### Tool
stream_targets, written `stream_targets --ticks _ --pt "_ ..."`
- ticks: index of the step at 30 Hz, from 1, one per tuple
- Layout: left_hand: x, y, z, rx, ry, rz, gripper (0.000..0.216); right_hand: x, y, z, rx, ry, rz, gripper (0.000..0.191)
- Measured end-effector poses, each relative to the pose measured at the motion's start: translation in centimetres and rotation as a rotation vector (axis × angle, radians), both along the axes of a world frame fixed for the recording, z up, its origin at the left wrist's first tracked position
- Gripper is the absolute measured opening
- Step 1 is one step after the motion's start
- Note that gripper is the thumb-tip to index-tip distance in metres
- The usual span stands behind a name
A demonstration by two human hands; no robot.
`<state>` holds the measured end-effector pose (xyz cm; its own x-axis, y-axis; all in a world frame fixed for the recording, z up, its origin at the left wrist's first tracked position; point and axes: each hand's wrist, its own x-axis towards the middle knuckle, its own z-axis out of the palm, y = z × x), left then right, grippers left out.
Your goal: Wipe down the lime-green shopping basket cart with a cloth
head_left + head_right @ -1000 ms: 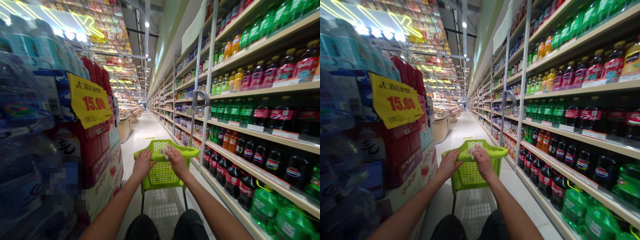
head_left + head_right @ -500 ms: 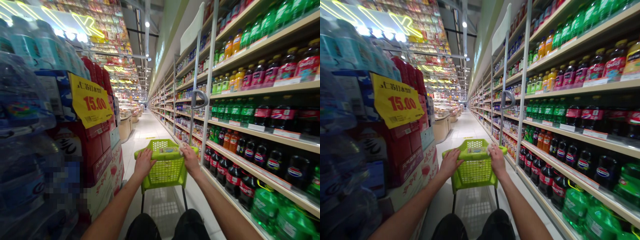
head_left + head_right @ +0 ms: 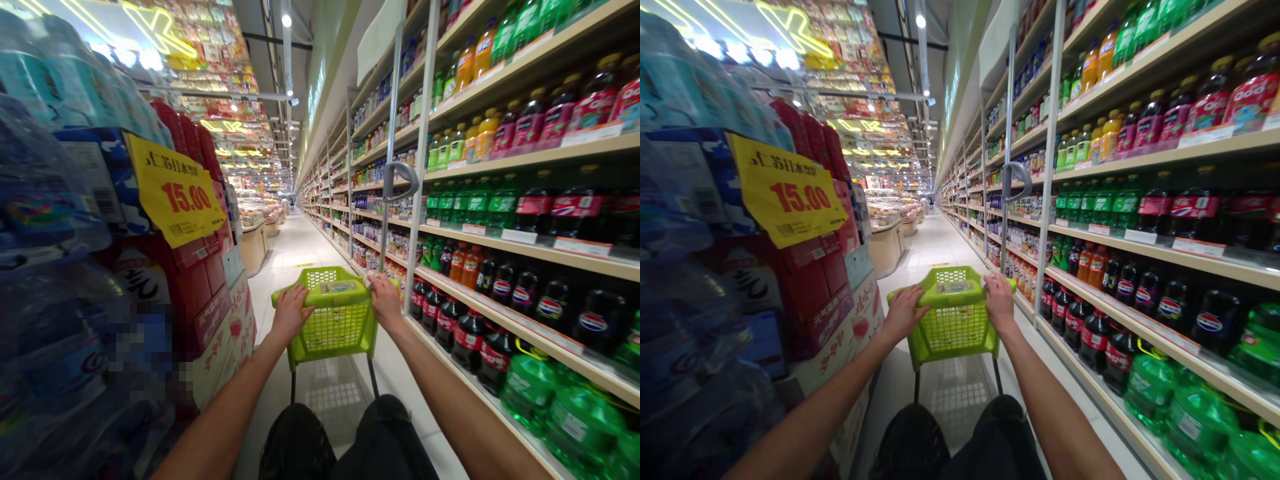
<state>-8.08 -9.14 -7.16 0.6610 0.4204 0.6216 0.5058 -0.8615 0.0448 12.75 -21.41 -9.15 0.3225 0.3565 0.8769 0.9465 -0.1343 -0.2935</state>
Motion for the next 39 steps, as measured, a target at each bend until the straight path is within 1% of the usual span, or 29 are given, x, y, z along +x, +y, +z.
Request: stream_targets --ticks 1,2,3,5,7,8,9,12,13,14,15,17,19,20,22,24,25,27,29,30,32,34,35,36,39 --pt "0.0 0.0 0.0 0.002 -0.008 -0.008 0.034 -0.1 0.0 -0.1 0.009 0.02 -0.022 0.037" --pt "0.1 0.0 0.0 0.006 -0.016 -0.014 0.034 -0.8 0.3 -0.1 0.011 0.014 -0.01 0.038" --pt "0.1 0.0 0.0 0.01 -0.022 -0.017 0.034 -1.8 0.8 -0.1 0.005 -0.019 0.034 0.039" --pt "-0.1 0.3 0.0 0.02 -0.026 -0.023 0.034 -4.2 1.9 0.0 -0.036 -0.143 0.172 0.04" --pt "-0.6 0.7 0.0 0.026 -0.017 -0.037 0.035 -5.5 2.4 0.4 -0.084 -0.234 0.269 0.039" --pt "-0.9 0.9 0.1 0.025 -0.008 -0.05 0.035 -5.4 2.3 0.5 -0.094 -0.23 0.269 0.037" --pt "-1.1 1.1 0.1 0.017 -0.001 -0.062 0.035 -4.8 2.0 0.7 -0.089 -0.189 0.233 0.036" --pt "-1.1 0.7 0.2 -0.039 -0.043 -0.027 0.032 -2.3 0.7 0.9 -0.029 0.031 0.055 0.037" --pt "-0.7 0.2 0.3 -0.057 -0.089 -0.008 0.031 -1.8 0.5 0.9 -0.014 0.081 0.036 0.038" --pt "0.0 -0.4 0.5 -0.07 -0.143 -0.009 0.032 -1.9 0.6 1.0 -0.004 0.104 0.053 0.04" --pt "0.8 -1.2 0.7 -0.077 -0.193 -0.043 0.033 -2.3 0.8 1.0 -0.002 0.106 0.101 0.043" --pt "2.6 -2.9 1.4 -0.1 -0.247 -0.191 0.037 -4.0 1.5 1.0 -0.005 0.088 0.244 0.053" --pt "4.3 -4.3 2.3 -0.163 -0.217 -0.32 0.036 -5.6 2.1 1.0 0.0 0.089 0.359 0.065" --pt "4.9 -4.9 2.7 -0.189 -0.18 -0.338 0.034 -5.9 2.0 0.9 0.002 0.088 0.395 0.07" --pt "5.9 -5.8 3.3 -0.194 -0.099 -0.279 0.03 -5.5 1.4 0.6 -0.019 0.055 0.421 0.076" --pt "6.4 -6.1 3.5 -0.137 -0.027 -0.192 0.026 -4.0 0.4 0.2 -0.06 0.002 0.394 0.078" --pt "6.5 -6.0 3.5 -0.109 0.001 -0.176 0.023 -3.1 -0.1 0.1 -0.071 -0.007 0.363 0.077" --pt "6.0 -5.4 3.3 -0.078 0.029 -0.203 0.017 -1.5 -0.9 -0.3 -0.07 0.003 0.285 0.07" --pt "4.8 -4.1 3.1 -0.073 0.007 -0.222 0.018 -0.5 -1.3 -0.5 -0.065 -0.004 0.222 0.061" --pt "3.9 -3.3 3.0 -0.082 -0.019 -0.189 0.021 -0.3 -1.3 -0.5 -0.061 -0.014 0.199 0.057" --pt "2.4 -1.9 2.8 -0.128 -0.069 -0.058 0.022 -0.4 -1.2 -0.5 -0.034 -0.025 0.169 0.053" --pt "1.9 -1.6 2.7 -0.175 -0.095 0.046 0.019 -0.8 -0.8 -0.5 0.017 -0.008 0.139 0.052" --pt "2.2 -1.9 2.7 -0.187 -0.104 0.06 0.019 -1.0 -0.6 -0.5 0.037 -0.001 0.126 0.053" --pt "2.9 -2.5 2.6 -0.184 -0.107 0.039 0.019 -1.1 -0.4 -0.6 0.05 0.001 0.117 0.053" --pt "5.5 -4.6 2.3 -0.101 -0.081 -0.12 0.02 -1.1 -0.2 -0.8 0.05 -0.032 0.125 0.051"
